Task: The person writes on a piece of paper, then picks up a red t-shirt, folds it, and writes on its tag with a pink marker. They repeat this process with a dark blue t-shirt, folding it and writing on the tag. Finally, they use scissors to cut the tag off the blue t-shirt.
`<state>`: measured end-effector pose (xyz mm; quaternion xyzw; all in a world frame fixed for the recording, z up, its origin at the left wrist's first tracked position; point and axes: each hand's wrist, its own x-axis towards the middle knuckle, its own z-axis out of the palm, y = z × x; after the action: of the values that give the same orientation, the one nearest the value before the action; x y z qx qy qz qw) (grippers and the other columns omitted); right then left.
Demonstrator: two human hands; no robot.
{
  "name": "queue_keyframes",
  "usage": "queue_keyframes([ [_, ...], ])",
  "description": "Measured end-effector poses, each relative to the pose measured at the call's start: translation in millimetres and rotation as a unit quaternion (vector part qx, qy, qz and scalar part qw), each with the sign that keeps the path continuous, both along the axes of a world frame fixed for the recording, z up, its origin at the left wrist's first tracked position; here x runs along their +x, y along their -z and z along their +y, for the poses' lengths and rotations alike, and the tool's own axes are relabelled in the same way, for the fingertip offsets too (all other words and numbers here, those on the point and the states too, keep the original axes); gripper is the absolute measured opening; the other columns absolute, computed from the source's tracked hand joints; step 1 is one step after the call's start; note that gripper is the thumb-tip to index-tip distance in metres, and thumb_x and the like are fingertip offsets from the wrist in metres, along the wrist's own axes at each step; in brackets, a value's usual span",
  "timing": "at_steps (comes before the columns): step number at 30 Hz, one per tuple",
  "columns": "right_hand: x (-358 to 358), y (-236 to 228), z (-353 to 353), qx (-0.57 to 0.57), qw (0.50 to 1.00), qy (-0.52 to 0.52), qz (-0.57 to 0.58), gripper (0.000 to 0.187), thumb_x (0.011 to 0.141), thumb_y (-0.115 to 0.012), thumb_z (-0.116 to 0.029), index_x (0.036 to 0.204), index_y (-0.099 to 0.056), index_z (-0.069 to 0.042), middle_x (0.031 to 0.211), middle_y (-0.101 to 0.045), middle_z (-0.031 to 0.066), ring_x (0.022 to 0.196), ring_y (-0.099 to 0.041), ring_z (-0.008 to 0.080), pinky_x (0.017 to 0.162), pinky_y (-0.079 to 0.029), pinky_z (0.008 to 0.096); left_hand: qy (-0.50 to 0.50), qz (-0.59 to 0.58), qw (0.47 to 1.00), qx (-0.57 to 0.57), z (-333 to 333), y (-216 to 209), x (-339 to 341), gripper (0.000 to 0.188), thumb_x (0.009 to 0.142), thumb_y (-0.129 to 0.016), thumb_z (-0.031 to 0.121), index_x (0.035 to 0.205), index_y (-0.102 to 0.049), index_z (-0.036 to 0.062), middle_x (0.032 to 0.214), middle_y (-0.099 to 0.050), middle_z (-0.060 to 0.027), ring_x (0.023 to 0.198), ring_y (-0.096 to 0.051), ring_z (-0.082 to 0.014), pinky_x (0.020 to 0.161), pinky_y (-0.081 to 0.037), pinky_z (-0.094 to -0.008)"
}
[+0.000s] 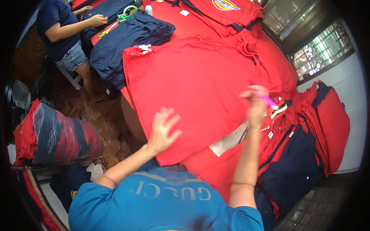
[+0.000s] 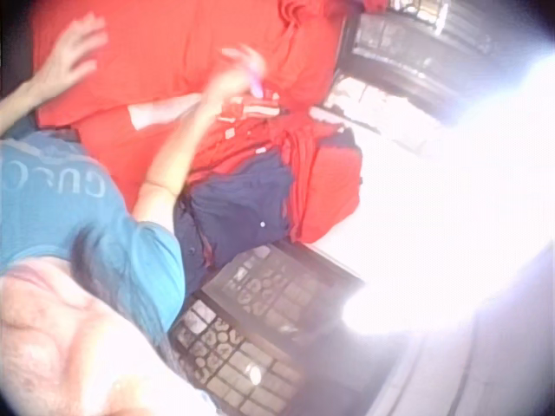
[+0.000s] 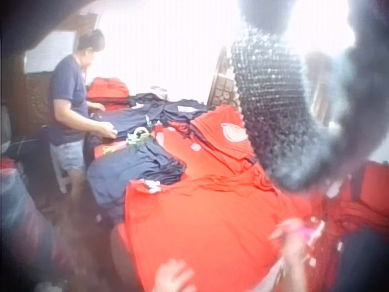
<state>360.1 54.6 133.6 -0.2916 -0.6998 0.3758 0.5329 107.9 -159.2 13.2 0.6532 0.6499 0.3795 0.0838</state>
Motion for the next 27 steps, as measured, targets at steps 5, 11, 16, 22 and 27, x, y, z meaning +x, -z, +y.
queue_keyframes([
  [5, -152.6, 95.9, -59.4, 0.044, 0.973, 0.061, -0.218, 0.022, 0.095, -0.059, -0.019, 0.112, -0.057, -0.005, 0.116, -0.064, 0.0117, 0.111, -0.059, 0.0253, 0.102, -0.041, 0.0426, -0.382, -0.096, 0.919, -0.006, 89.1, 16.4, -146.8, 0.077, 0.086, -0.069, 0.041, 0.144, -0.032, 0.0055, 0.141, -0.037, -0.0255, 0.128, -0.038, -0.0449, 0.106, -0.033, -0.0541],
  [11, -154.9, 121.7, -82.3, 0.190, 0.892, 0.008, -0.411, 0.027, 0.087, -0.066, -0.025, 0.107, -0.057, -0.009, 0.128, -0.059, 0.0154, 0.129, -0.046, 0.0389, 0.109, -0.027, 0.0569, -0.277, -0.165, 0.946, 0.012, 85.4, 29.0, -165.1, 0.082, 0.087, -0.069, 0.017, 0.150, -0.017, 0.0047, 0.136, -0.042, -0.0308, 0.121, -0.048, -0.0465, 0.102, -0.042, -0.0470],
  [16, -101.8, 112.9, -105.8, 0.166, 0.898, -0.054, -0.405, 0.024, 0.087, -0.066, -0.023, 0.105, -0.059, -0.008, 0.120, -0.062, 0.0142, 0.125, -0.049, 0.0370, 0.113, -0.024, 0.0556, -0.194, -0.293, 0.933, -0.081, 16.3, 25.8, -121.4, 0.087, 0.088, -0.067, 0.028, 0.151, -0.013, 0.0016, 0.141, -0.041, -0.0336, 0.129, -0.046, -0.0431, 0.106, -0.038, -0.0446],
  [22, -125.8, 74.3, -101.5, -0.028, 0.962, -0.071, -0.263, 0.017, 0.091, -0.062, -0.013, 0.105, -0.062, -0.004, 0.097, -0.065, 0.0110, 0.095, -0.061, 0.0258, 0.086, -0.048, 0.0386, -0.200, 0.031, 0.979, -0.003, -9.9, -31.0, -156.6, 0.073, 0.081, -0.076, 0.028, 0.141, -0.041, 0.0034, 0.122, -0.052, -0.0172, 0.103, -0.058, -0.0295, 0.093, -0.045, -0.0411],
  [27, -207.3, 31.6, -129.2, -0.180, 0.967, -0.174, -0.052, 0.008, 0.086, -0.068, -0.003, 0.091, -0.062, -0.001, 0.084, -0.060, 0.0018, 0.076, -0.057, 0.0097, 0.067, -0.046, 0.0246, 0.123, -0.087, 0.988, 0.018, 7.5, -91.7, -120.2, 0.036, 0.086, -0.069, 0.024, 0.113, -0.060, 0.0018, 0.100, -0.062, -0.0153, 0.093, -0.062, -0.0335, 0.081, -0.050, -0.0426],
])
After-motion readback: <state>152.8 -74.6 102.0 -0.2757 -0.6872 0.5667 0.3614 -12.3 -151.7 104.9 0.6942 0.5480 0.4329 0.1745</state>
